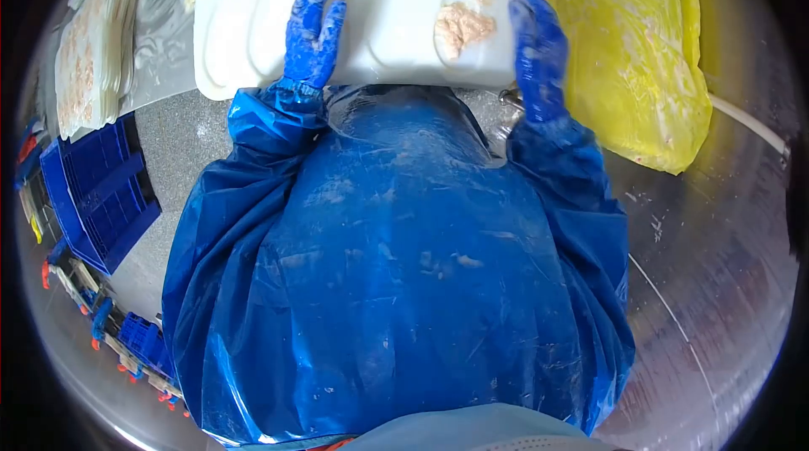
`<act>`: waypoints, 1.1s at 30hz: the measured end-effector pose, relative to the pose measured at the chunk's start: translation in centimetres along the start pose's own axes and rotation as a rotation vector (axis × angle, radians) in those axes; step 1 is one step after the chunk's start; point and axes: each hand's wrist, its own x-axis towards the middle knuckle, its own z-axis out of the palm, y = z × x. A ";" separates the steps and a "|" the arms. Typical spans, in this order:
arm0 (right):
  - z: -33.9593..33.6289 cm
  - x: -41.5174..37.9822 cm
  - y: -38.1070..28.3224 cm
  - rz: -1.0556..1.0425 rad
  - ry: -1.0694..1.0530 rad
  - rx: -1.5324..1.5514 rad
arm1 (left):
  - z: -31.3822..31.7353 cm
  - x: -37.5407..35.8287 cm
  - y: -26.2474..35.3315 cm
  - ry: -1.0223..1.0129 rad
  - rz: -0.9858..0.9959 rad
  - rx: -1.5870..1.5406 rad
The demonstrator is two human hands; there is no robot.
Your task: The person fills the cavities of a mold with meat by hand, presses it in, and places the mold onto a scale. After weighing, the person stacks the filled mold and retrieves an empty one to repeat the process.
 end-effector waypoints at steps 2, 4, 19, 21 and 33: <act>4.0 -0.3 1.5 -0.422 0.133 -0.682 | 1.3 0.0 0.5 -0.074 0.039 -0.025; 7.0 -1.6 3.4 -0.509 0.047 -1.201 | 1.6 -0.1 1.4 -0.148 0.121 0.148; 7.8 0.6 5.0 -0.385 -0.107 -0.886 | 7.5 -2.6 1.3 -0.492 0.351 0.374; 6.3 1.3 0.5 0.170 -0.100 -0.130 | 7.1 -1.7 3.0 -0.524 0.300 0.349; -0.7 25.7 4.2 -0.621 -0.108 -0.638 | 7.3 -0.3 4.0 -0.525 0.187 0.289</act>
